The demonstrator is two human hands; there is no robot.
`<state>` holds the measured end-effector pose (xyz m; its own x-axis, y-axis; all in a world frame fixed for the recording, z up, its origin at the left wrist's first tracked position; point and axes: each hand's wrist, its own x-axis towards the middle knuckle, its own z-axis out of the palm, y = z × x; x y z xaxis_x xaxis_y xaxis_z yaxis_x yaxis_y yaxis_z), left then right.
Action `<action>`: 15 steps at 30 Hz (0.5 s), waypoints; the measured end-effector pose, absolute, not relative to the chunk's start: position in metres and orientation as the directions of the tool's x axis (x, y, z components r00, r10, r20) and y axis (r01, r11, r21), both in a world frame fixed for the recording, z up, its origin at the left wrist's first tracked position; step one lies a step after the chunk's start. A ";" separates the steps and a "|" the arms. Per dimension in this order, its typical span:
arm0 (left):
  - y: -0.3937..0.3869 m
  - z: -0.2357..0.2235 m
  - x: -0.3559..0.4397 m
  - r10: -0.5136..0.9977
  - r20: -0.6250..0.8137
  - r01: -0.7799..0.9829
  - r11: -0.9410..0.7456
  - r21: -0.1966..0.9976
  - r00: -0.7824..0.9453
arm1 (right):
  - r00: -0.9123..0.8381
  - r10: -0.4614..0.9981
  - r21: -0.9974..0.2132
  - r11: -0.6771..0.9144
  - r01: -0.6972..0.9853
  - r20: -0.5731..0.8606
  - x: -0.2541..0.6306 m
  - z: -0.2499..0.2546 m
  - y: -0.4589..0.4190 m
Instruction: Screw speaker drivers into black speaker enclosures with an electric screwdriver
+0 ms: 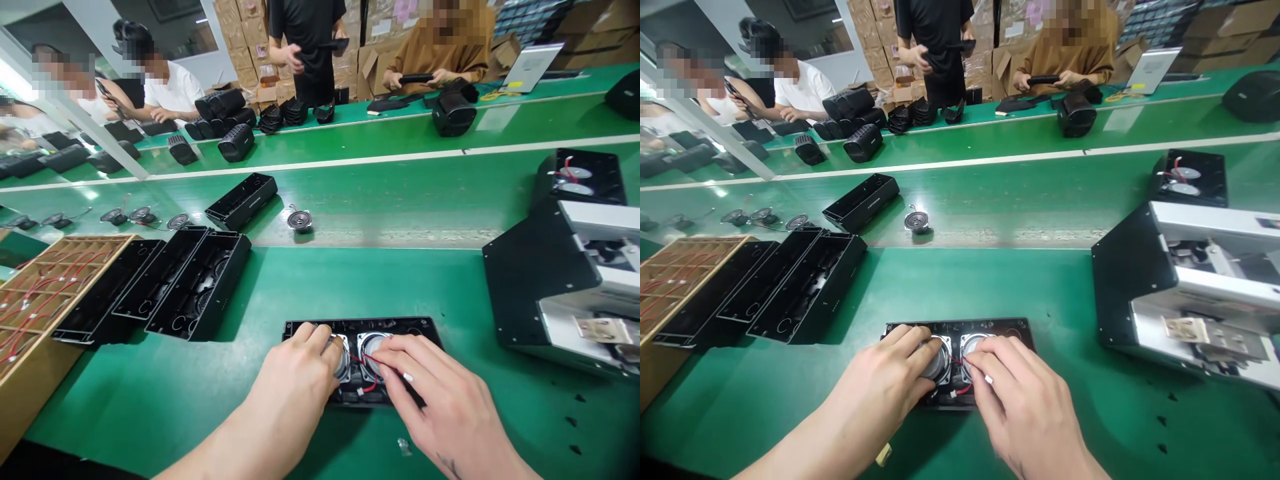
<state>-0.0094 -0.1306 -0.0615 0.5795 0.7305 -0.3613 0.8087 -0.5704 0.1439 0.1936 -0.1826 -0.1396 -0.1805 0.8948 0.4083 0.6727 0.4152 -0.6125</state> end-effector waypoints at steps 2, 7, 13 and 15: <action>-0.130 -0.062 -0.009 0.730 -0.355 0.805 -0.576 0.141 0.584 | -0.177 0.896 -0.612 0.412 0.675 0.408 0.194 -0.140 -0.183; -0.133 -0.068 -0.014 0.749 -0.292 0.801 -0.581 0.141 0.595 | -0.163 0.890 -0.604 0.413 0.681 0.425 0.195 -0.141 -0.183; -0.133 -0.076 -0.014 0.769 -0.246 0.806 -0.576 0.137 0.591 | -0.231 0.879 -0.557 0.448 0.699 0.416 0.188 -0.133 -0.181; -0.132 -0.073 -0.018 0.761 -0.234 0.796 -0.589 0.142 0.605 | -0.277 0.859 -0.538 0.490 0.685 0.430 0.199 -0.127 -0.186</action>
<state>-0.0177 -0.1321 -0.0732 0.6048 0.7612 -0.2341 0.7958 -0.5886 0.1422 0.1987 -0.1861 -0.1272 -0.2767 0.8591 0.4305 0.6854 0.4904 -0.5382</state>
